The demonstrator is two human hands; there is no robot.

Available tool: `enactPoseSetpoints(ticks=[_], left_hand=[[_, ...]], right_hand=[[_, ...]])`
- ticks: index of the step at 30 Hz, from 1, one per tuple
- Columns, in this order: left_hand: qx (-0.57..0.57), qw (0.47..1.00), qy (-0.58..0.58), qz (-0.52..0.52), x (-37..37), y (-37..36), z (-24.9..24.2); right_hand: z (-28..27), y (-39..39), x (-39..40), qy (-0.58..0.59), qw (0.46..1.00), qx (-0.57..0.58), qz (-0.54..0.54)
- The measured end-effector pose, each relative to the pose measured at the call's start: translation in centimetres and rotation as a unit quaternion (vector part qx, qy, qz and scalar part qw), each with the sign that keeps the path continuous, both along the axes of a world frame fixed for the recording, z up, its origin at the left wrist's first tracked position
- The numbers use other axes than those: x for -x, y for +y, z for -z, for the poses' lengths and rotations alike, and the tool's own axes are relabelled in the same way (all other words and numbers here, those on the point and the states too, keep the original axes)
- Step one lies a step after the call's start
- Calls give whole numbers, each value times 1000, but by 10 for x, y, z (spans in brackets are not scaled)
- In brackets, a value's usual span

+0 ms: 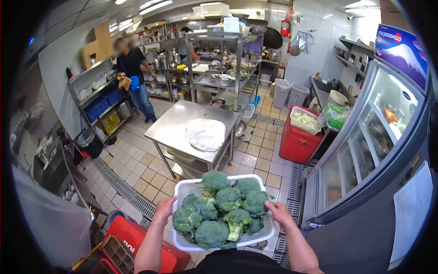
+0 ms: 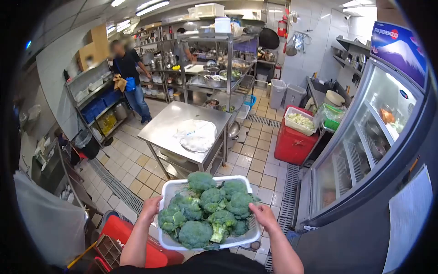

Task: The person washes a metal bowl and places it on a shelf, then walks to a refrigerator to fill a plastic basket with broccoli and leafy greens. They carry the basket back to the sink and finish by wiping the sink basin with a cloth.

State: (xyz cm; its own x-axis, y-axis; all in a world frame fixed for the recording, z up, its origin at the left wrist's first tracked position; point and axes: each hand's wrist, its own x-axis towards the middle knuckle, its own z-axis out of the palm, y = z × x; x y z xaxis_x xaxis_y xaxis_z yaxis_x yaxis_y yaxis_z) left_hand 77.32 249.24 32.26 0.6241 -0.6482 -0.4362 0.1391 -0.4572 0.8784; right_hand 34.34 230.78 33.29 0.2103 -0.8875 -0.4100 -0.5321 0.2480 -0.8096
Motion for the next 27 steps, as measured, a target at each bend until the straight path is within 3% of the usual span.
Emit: enactPoseSetpoints(ticks=[3, 5, 8, 13, 18, 21, 27], left_hand=[[32, 999, 39, 9, 21, -83, 0], [37, 997, 49, 41, 19, -125, 20], [77, 985, 132, 80, 46, -189, -6], [99, 974, 156, 128, 71, -288, -16], [120, 976, 122, 138, 83, -377, -17], [91, 979, 121, 136, 77, -415, -31], [80, 987, 103, 91, 60, -501, -28]], right_hand=[[-15, -32, 21, 35, 998, -18, 51], [2, -52, 42, -26, 995, 12, 93], [-24, -73, 64, 13, 988, 19, 153], [-41, -134, 94, 12, 976, 15, 216], [-26, -221, 100, -52, 970, 53, 231], [-7, -270, 90, -33, 972, 58, 223], [-12, -370, 67, -57, 977, 15, 207]])
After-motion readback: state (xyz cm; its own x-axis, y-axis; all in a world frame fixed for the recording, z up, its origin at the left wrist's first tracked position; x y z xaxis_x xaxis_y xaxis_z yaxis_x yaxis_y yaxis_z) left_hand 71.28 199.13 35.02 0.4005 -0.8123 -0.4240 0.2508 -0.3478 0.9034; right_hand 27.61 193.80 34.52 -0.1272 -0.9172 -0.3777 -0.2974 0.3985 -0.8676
